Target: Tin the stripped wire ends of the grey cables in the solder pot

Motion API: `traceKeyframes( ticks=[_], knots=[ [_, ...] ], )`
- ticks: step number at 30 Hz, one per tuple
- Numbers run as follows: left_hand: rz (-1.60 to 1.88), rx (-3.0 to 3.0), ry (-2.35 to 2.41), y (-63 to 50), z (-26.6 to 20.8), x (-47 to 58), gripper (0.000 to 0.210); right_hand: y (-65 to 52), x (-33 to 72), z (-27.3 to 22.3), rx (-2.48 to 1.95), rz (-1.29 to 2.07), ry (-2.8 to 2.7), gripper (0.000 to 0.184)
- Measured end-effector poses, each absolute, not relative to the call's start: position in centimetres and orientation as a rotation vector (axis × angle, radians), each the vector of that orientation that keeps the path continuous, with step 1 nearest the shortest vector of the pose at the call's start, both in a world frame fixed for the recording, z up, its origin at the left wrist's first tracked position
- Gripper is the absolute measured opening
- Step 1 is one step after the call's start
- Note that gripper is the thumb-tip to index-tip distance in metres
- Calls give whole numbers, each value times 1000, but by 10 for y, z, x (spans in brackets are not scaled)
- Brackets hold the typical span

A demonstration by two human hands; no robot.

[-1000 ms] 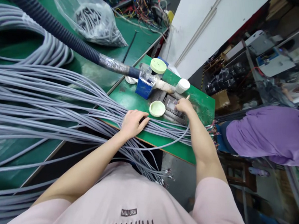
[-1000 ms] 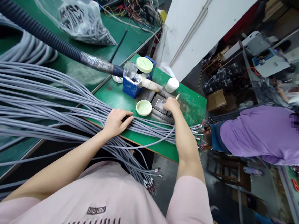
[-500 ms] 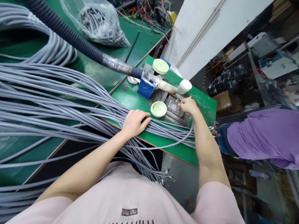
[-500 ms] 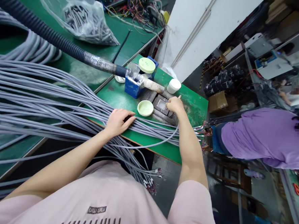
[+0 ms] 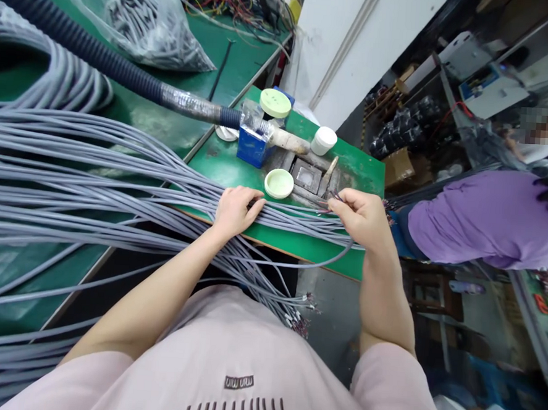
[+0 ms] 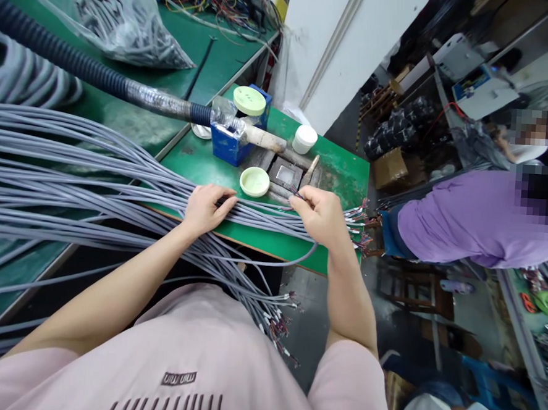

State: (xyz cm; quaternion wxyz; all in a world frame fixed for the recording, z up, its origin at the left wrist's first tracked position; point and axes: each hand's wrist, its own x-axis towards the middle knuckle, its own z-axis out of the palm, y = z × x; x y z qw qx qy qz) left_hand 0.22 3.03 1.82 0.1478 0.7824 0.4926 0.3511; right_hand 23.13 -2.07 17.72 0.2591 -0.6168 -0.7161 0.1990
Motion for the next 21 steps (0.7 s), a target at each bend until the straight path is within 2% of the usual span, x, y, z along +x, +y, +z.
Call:
traceKeyframes(
  ticks=[15, 21],
  knots=[
    [1001, 2269, 1458, 30, 17, 4, 24, -56, 231, 172, -1656, 542, -1922, 39],
    [997, 2272, 1472, 29, 18, 4, 24, -63, 230, 166, -1661, 666, -1843, 38]
  ],
)
